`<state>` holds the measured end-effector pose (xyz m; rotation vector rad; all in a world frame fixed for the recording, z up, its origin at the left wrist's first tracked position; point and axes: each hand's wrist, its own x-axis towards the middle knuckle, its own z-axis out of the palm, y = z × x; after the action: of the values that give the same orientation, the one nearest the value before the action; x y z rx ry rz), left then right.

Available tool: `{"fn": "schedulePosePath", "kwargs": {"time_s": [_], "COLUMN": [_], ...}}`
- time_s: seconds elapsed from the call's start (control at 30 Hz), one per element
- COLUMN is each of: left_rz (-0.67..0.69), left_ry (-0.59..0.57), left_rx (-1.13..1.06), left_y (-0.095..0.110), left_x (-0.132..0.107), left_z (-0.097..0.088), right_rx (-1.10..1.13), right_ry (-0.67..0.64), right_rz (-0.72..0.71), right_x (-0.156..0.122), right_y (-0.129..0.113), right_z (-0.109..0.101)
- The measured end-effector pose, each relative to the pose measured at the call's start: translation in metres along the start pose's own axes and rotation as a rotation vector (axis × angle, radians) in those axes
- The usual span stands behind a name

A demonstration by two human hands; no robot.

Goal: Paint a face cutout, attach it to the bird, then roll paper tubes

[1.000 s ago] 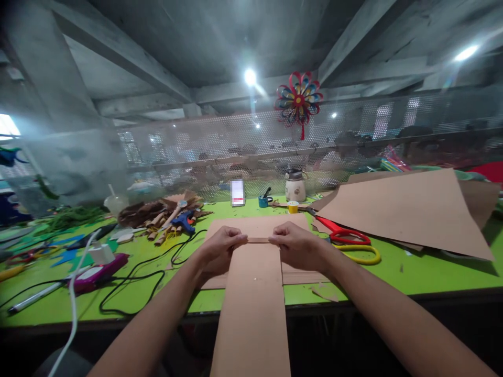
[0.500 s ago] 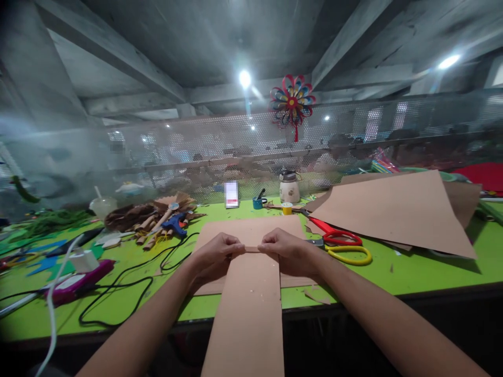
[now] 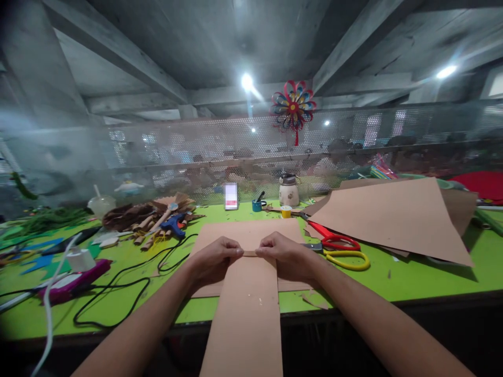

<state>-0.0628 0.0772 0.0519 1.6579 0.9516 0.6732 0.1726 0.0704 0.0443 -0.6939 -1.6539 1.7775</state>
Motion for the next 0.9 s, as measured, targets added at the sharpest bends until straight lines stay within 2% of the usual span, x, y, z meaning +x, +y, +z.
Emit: {"fn": "schedulePosePath", "kwargs": {"time_s": [0.17, 0.43, 0.67, 0.77, 0.9], "left_rz": [-0.002, 0.016, 0.047, 0.037, 0.077], "left_ry": [-0.002, -0.011, -0.011, -0.009, -0.039], "left_rx": [0.006, 0.170, 0.217, 0.196, 0.275], "left_y": [-0.001, 0.012, 0.012, 0.015, 0.013], "left_x": [-0.002, -0.001, -0.001, -0.002, 0.002], "left_z": [0.003, 0.013, 0.014, 0.015, 0.013], "right_rx": [0.031, -0.048, -0.417, -0.511, -0.597], "right_ry": [-0.002, 0.060, 0.076, 0.070, 0.071], "right_rz": [0.018, 0.024, -0.074, -0.089, -0.114], "right_x": [0.004, 0.007, 0.022, 0.024, 0.023], "right_y": [0.005, 0.005, 0.009, 0.009, 0.008], "right_z": [-0.002, 0.003, -0.009, -0.011, -0.011]}}
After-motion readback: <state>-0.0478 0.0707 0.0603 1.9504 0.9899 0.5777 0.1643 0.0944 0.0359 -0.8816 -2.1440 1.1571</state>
